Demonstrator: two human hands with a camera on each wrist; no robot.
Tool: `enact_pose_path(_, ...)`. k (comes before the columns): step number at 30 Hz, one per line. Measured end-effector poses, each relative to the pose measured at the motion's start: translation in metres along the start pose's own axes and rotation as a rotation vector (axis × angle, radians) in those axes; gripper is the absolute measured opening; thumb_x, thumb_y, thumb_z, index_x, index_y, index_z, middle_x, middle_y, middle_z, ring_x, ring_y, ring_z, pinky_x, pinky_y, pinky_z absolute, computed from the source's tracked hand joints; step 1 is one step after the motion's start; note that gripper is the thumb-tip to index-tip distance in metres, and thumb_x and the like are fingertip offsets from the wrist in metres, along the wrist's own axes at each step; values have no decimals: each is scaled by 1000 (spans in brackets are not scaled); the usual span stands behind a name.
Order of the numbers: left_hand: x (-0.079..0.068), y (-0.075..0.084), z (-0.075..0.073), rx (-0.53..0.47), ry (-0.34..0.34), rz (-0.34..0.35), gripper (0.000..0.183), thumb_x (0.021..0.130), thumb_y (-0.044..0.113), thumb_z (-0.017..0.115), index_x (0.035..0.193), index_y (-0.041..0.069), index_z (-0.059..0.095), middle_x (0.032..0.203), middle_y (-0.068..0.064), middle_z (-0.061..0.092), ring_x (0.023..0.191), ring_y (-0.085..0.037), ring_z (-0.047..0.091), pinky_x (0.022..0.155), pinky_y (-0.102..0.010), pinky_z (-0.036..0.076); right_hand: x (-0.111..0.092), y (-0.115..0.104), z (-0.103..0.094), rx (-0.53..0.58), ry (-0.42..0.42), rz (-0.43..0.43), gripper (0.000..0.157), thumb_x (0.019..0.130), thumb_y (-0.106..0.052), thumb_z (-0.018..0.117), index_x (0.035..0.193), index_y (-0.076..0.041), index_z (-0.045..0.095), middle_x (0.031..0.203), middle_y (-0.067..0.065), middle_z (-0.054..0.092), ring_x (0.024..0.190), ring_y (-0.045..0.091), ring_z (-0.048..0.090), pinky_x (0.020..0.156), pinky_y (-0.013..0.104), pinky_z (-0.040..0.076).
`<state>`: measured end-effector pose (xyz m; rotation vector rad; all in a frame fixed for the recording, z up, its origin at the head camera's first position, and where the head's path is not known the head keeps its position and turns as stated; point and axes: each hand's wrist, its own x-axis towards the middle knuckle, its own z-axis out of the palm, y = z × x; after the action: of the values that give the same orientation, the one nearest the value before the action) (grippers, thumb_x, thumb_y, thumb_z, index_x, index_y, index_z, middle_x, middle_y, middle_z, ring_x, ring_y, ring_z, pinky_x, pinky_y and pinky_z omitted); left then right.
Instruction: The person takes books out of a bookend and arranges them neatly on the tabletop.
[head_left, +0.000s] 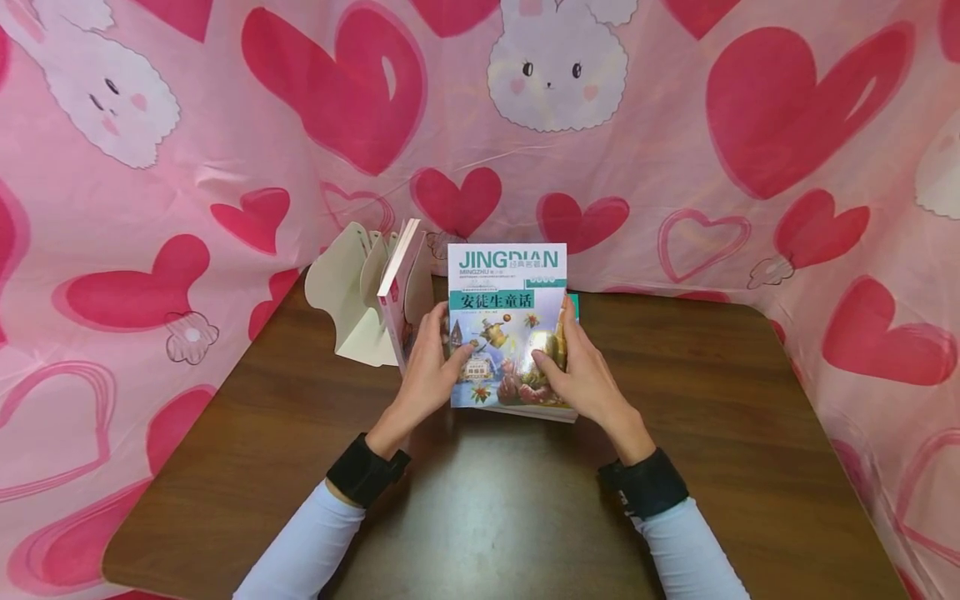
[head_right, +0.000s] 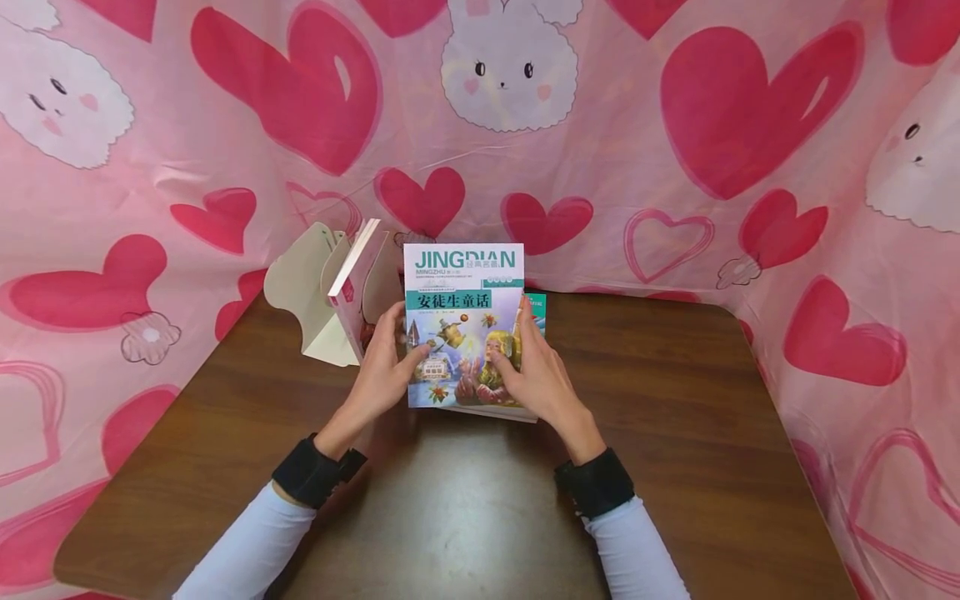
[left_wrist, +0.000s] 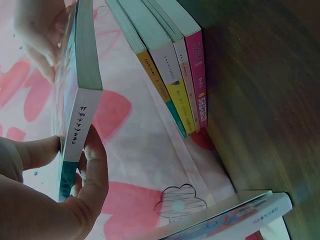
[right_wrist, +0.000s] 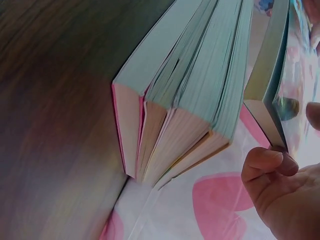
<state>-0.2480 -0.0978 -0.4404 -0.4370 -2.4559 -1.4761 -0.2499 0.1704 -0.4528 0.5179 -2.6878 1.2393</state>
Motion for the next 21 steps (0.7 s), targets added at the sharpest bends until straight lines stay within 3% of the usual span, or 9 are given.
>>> enact_pose_path(9, 16, -4, 9, 36, -63, -10, 74, 100, 14, 71, 161, 1, 31, 130, -19, 50, 105, -29, 50, 86, -42, 41, 4, 7, -7, -1, -23, 32, 106, 100, -32, 72, 169, -19, -7, 167, 18, 29, 141, 36, 44, 114, 63, 38)
enact_pose_path(17, 27, -7, 18, 55, -102, -37, 74, 101, 16, 71, 162, 0, 32, 132, -20, 49, 104, -30, 51, 88, -44, 44, 8, 14, -11, 46, -28, 45, 108, 94, -32, 80, 169, -28, 2, 137, 15, 49, 119, 34, 55, 105, 62, 48)
enact_pose_path(21, 29, -10, 23, 49, -125, -67, 74, 101, 18, 70, 163, 3, 32, 131, -19, 49, 104, -31, 52, 89, -44, 45, 8, 17, -11, 51, -34, 72, 109, 92, -33, 81, 168, -26, 3, 138, 15, 49, 121, 34, 55, 107, 63, 47)
